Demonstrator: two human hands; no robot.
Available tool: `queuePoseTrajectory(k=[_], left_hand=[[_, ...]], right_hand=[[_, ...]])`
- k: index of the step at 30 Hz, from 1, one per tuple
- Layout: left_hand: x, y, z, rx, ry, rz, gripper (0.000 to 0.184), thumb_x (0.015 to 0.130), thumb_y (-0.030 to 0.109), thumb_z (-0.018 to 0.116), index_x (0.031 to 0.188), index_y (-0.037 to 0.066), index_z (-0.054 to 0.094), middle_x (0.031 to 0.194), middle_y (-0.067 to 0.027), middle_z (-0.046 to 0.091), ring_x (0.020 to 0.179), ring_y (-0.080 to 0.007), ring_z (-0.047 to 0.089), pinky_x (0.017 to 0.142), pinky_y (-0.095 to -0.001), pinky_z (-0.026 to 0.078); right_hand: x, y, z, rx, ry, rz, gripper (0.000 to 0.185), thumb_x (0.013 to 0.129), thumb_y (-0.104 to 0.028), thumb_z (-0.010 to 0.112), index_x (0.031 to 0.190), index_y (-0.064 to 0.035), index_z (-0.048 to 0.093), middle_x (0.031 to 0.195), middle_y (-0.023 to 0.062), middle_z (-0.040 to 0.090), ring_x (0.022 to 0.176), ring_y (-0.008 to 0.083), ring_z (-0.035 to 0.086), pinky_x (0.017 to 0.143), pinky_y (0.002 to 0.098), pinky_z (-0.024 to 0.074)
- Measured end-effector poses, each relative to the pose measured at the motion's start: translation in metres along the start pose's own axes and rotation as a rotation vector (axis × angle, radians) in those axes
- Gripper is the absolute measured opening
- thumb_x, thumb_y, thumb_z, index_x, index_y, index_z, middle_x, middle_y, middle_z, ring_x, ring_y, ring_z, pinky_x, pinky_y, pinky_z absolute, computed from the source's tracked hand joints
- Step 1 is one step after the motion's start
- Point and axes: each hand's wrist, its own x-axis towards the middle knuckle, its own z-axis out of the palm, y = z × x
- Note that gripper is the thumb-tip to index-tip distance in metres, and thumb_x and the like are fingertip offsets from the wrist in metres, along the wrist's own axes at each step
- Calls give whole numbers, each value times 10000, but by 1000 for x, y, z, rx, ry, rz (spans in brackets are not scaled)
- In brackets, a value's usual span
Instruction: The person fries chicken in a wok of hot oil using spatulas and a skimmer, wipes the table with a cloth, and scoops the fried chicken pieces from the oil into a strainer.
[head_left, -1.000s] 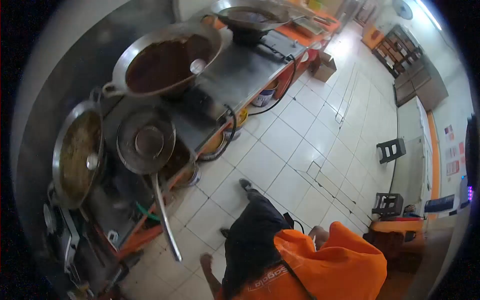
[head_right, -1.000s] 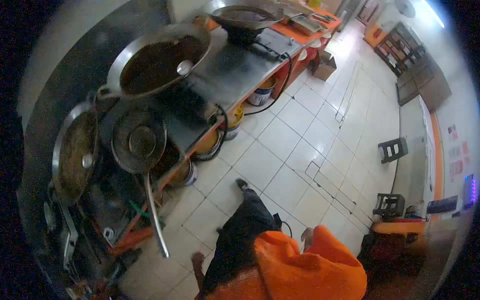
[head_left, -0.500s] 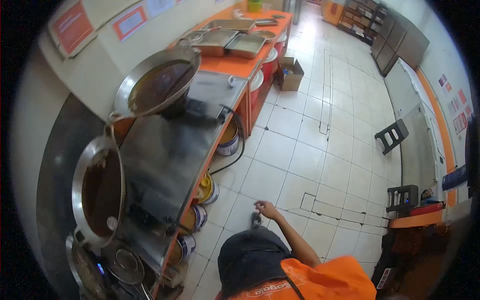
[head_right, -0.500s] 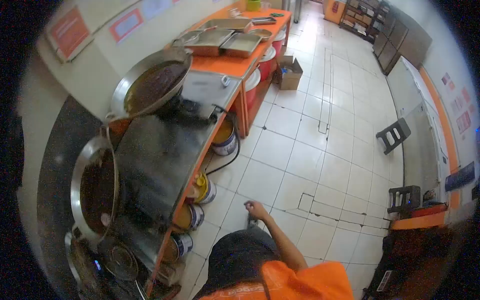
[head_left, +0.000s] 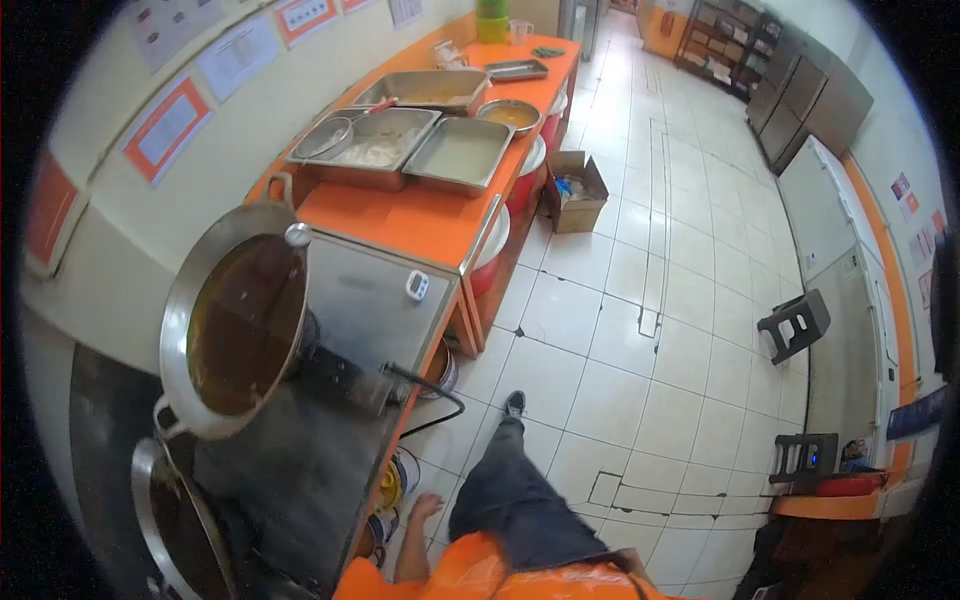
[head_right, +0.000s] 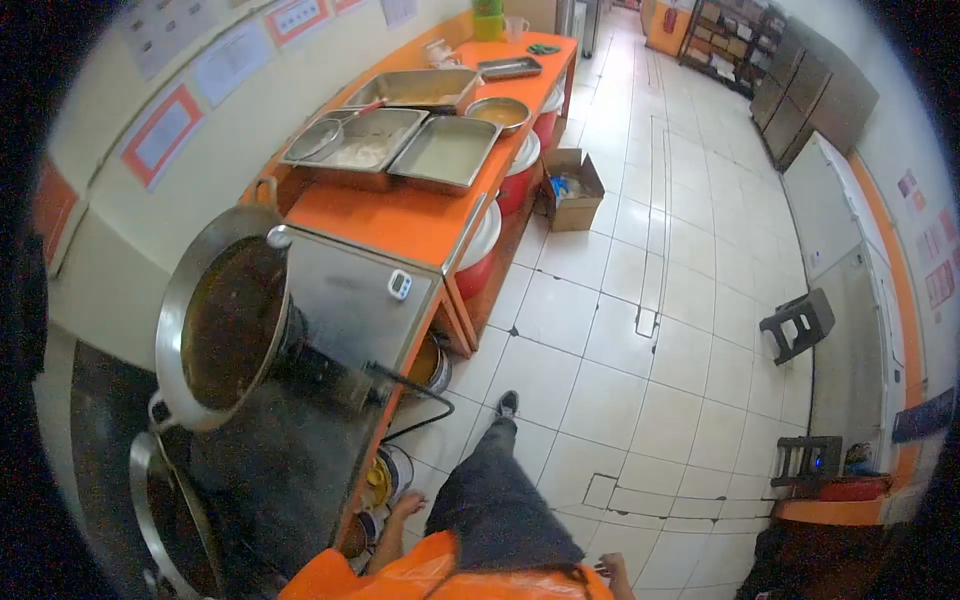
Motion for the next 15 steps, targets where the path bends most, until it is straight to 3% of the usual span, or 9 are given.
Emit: queuePoseTrajectory(k=[2,3,4,5,6,8,9,11,15], left_hand=[[38,86,42,34,-13,-24,241,692,222,490,748,1,568,617,-68,553,578,-158,532,528,-307,422],[158,43,58,120,-88,64,252,694,226,491,727,-11,572,614,-87,548,572,-166,520,514,-318,408],[152,103,79,245,-62,325,297,698,264,489,739,-17,577,624,-107,545,575,-199,499,518,-335,401],[169,162,102,602,-137,398,331,701,294,483,766,-17,576,679,-153,566,619,-212,515,562,-352,408],[192,208,123,548,-245,345,355,701,318,473,796,-10,571,785,-201,572,724,-251,559,623,-374,409],[106,413,177,859,-302,308,332,724,290,449,858,9,563,887,-224,538,859,-334,526,707,-383,408],[181,416,210,1023,-216,538,341,746,303,423,841,6,563,843,-222,545,832,-326,536,710,-380,410],[220,500,254,712,-310,633,310,752,281,424,822,9,555,788,-190,566,775,-293,553,689,-367,416],[282,664,343,672,-280,683,177,726,164,479,812,22,542,745,-120,583,711,-226,559,648,-313,433]], right_hand=[[-11,-70,1,113,42,-33,141,729,-144,483,795,-22,509,559,106,497,433,217,500,343,314,387],[-17,-100,4,154,55,-70,141,731,-148,483,794,-24,507,559,103,496,431,214,497,342,312,386],[-22,-134,7,204,67,-119,141,733,-151,483,794,-26,506,559,101,495,430,211,495,342,310,385],[-31,-170,10,261,77,-184,141,735,-154,483,793,-27,505,559,98,495,429,208,493,341,308,384],[-35,-209,13,302,79,-236,141,737,-157,483,792,-29,503,559,96,494,428,205,491,340,306,383],[-46,-284,16,379,80,-325,142,741,-164,483,791,-32,501,560,91,492,425,199,486,339,303,382],[-46,-319,15,409,76,-350,142,743,-167,483,790,-34,499,560,89,492,424,196,484,338,301,381],[-39,-382,10,460,82,-378,143,747,-174,483,789,-37,497,560,84,490,421,190,480,337,297,379],[-3,-491,-27,498,72,-315,146,755,-186,483,787,-44,491,560,75,487,416,179,471,335,289,376]])
